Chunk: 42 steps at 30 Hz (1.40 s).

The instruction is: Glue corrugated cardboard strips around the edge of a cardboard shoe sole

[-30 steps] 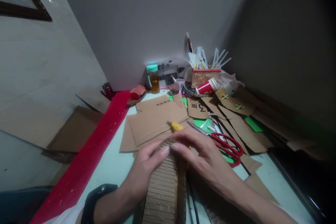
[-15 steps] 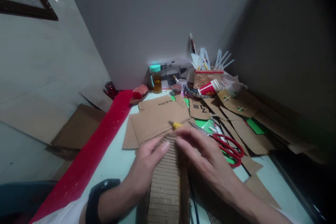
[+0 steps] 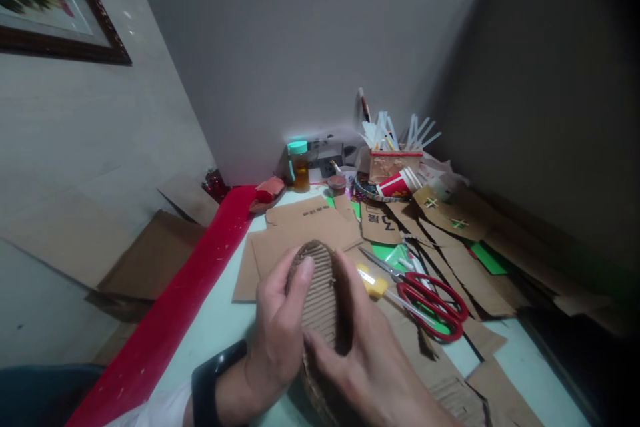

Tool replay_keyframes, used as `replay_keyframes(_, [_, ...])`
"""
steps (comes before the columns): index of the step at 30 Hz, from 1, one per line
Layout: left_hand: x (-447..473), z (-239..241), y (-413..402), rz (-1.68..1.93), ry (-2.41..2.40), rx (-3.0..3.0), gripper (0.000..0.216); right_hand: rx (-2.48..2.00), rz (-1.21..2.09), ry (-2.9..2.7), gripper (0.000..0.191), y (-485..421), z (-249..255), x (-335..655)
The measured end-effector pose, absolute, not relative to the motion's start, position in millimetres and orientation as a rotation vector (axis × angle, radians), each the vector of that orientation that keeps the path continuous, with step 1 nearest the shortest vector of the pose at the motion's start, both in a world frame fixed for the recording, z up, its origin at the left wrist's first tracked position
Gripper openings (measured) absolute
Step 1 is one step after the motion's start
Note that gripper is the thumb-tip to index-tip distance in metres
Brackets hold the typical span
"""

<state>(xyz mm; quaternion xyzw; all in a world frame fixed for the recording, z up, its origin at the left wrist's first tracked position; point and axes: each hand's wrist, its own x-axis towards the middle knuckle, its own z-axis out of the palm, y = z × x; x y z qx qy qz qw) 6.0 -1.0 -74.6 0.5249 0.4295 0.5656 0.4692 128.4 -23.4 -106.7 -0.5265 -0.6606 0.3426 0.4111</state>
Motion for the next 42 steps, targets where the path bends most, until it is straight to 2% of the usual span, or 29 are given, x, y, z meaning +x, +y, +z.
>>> replay_keyframes(5, [9.1,-72.1,-2.4,1.372,1.051,1.253,0.020,-1.230,0.690,-1.721,0.085,-24.0,-112.5,132.5])
replay_keyframes(12, [1.8,-69.3,2.4,1.281,1.003,1.144,0.021,-1.315,0.673,-1.883,0.084,-26.2,-104.8,143.1])
replay_keyframes(14, [-1.8,-65.2,3.1,1.221,0.968,1.104,0.024,-1.326,0.587,-1.896,0.073,-25.3,-99.2,150.1])
replay_keyframes(19, [-12.0,-54.0,-1.2,1.087,0.925,1.043,0.027,-1.245,0.423,-1.781,0.024,-16.0,-75.9,166.6])
replay_keyframes(23, [-18.8,-53.2,-4.7,1.032,0.984,1.062,0.030,-1.165,0.391,-1.798,0.005,-12.1,-65.8,174.4])
replay_keyframes(29, [-20.8,-59.1,-4.8,1.075,1.061,1.191,0.028,-0.959,0.310,-1.949,0.014,-17.7,-77.4,167.5])
replay_keyframes(35, [-17.9,-64.9,-5.6,1.117,1.095,1.281,0.025,-0.997,-0.150,-2.125,0.009,-20.3,-87.3,158.3])
replay_keyframes(42, [-17.7,-69.3,-7.8,1.108,1.118,1.418,0.029,-1.034,-0.333,-2.128,0.024,-18.5,-95.5,149.9])
